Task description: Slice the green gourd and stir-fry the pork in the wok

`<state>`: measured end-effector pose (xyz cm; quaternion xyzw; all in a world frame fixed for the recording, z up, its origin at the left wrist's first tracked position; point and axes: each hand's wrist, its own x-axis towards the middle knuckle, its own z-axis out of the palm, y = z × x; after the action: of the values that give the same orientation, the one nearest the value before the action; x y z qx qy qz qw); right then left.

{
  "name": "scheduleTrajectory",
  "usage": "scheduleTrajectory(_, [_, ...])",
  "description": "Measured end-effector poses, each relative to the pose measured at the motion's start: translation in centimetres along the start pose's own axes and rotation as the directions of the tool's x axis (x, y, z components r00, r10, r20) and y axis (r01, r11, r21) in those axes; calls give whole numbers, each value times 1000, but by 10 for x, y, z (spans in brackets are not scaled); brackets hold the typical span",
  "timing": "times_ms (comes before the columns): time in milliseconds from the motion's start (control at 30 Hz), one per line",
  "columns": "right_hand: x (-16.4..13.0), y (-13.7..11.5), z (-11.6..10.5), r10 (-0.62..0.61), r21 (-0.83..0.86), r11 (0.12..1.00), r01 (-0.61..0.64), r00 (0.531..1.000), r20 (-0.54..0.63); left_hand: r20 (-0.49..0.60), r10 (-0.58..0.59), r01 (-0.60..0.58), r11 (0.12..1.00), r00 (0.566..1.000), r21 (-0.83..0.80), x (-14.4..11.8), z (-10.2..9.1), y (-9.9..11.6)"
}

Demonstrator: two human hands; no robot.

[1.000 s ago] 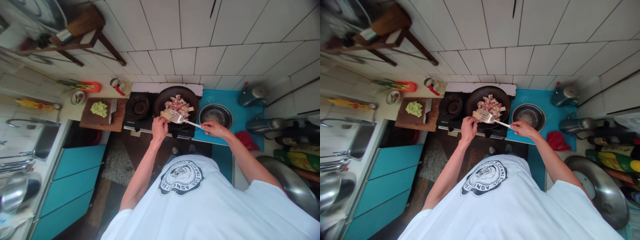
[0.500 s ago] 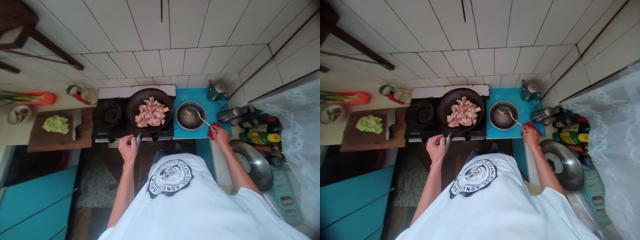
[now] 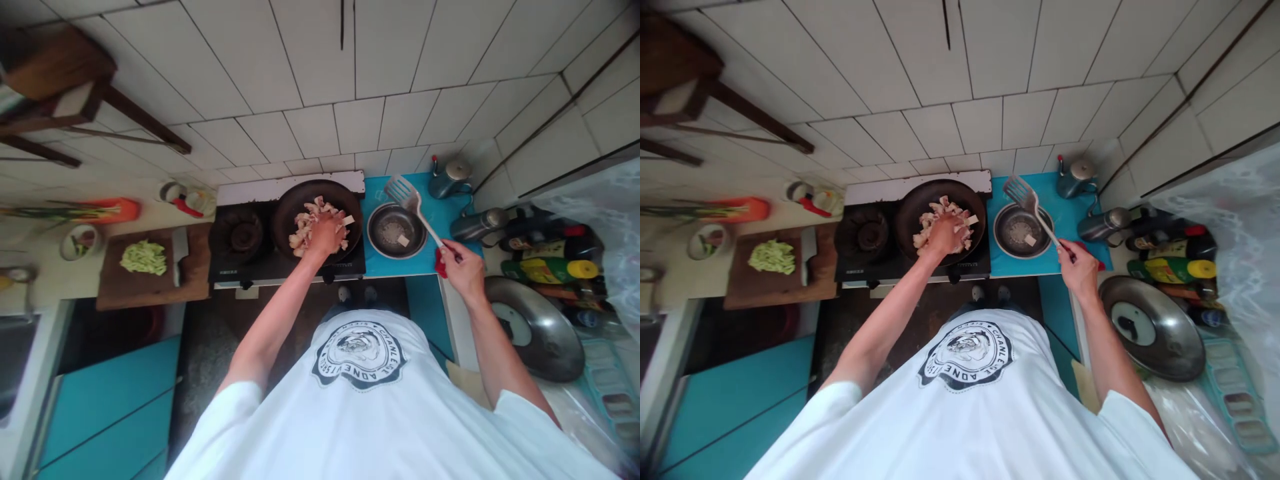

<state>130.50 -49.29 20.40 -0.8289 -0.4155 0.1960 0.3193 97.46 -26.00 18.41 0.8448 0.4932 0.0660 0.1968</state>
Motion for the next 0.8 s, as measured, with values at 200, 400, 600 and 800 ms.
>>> scheduleTrajectory(200, [-62, -3, 22, 225, 168, 962, -216, 974, -38, 195, 66, -105, 974, 979, 200, 61, 33, 16])
scheduleTrajectory(400, [-122, 23, 38, 414, 368, 849, -380, 910, -17, 131, 5, -26, 987, 991, 157, 70, 36, 0])
scheduleTrajectory(600, [-137, 44, 51, 499, 462, 775, -432, 866, -28, 34, -128, 129, 877, 991, -462, 82, 21, 7])
scheduleTrajectory(800, [-126, 53, 48, 522, 425, 788, -447, 850, -75, 144, 44, 66, 731, 989, -679, 90, 38, 78])
